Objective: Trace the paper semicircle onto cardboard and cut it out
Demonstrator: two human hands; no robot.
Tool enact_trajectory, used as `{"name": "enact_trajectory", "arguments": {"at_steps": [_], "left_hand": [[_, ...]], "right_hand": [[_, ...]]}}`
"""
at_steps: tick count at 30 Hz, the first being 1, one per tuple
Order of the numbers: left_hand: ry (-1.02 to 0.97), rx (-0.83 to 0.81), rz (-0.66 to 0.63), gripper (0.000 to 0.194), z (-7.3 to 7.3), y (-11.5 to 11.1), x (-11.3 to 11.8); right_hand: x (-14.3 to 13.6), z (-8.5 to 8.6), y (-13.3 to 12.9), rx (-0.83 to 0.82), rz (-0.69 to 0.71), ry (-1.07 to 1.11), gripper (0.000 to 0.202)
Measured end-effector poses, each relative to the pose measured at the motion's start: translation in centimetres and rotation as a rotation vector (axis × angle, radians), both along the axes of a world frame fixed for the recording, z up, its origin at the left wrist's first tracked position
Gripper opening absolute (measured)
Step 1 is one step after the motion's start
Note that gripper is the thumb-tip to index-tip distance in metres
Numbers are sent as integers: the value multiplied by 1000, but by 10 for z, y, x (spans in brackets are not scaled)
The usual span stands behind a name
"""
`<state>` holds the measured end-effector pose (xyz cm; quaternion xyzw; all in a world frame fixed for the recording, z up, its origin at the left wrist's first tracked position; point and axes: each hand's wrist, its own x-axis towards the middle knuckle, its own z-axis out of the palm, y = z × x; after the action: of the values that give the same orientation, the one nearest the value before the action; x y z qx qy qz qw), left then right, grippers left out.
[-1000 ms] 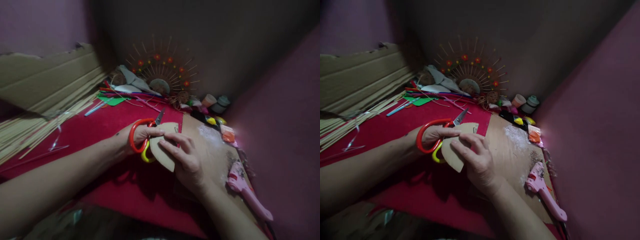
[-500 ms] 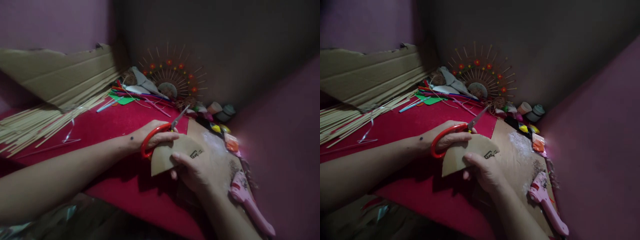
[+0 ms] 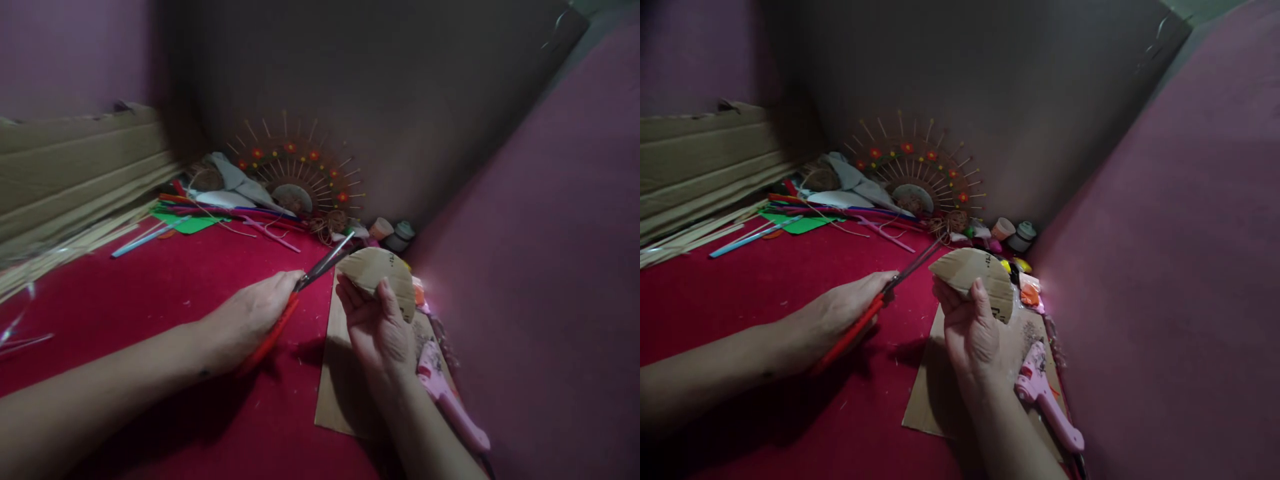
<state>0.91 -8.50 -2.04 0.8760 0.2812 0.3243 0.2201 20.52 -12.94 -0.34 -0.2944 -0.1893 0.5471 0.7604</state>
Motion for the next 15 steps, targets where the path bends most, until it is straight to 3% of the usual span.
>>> {"name": "enact_trajectory", "arguments": {"at_steps": [3,9,15], "left_hand": [[106,99,-12,45,3,0,-1],[230,-13,62,44,3,-2,3],[272,-9,105,43,0,-2,4]], "right_hand": [[1,0,1,10,-17,8,20],[0,-3,1,2,-49,-15,18],[-3,-7,0,-3,-3,-16,23]]}}
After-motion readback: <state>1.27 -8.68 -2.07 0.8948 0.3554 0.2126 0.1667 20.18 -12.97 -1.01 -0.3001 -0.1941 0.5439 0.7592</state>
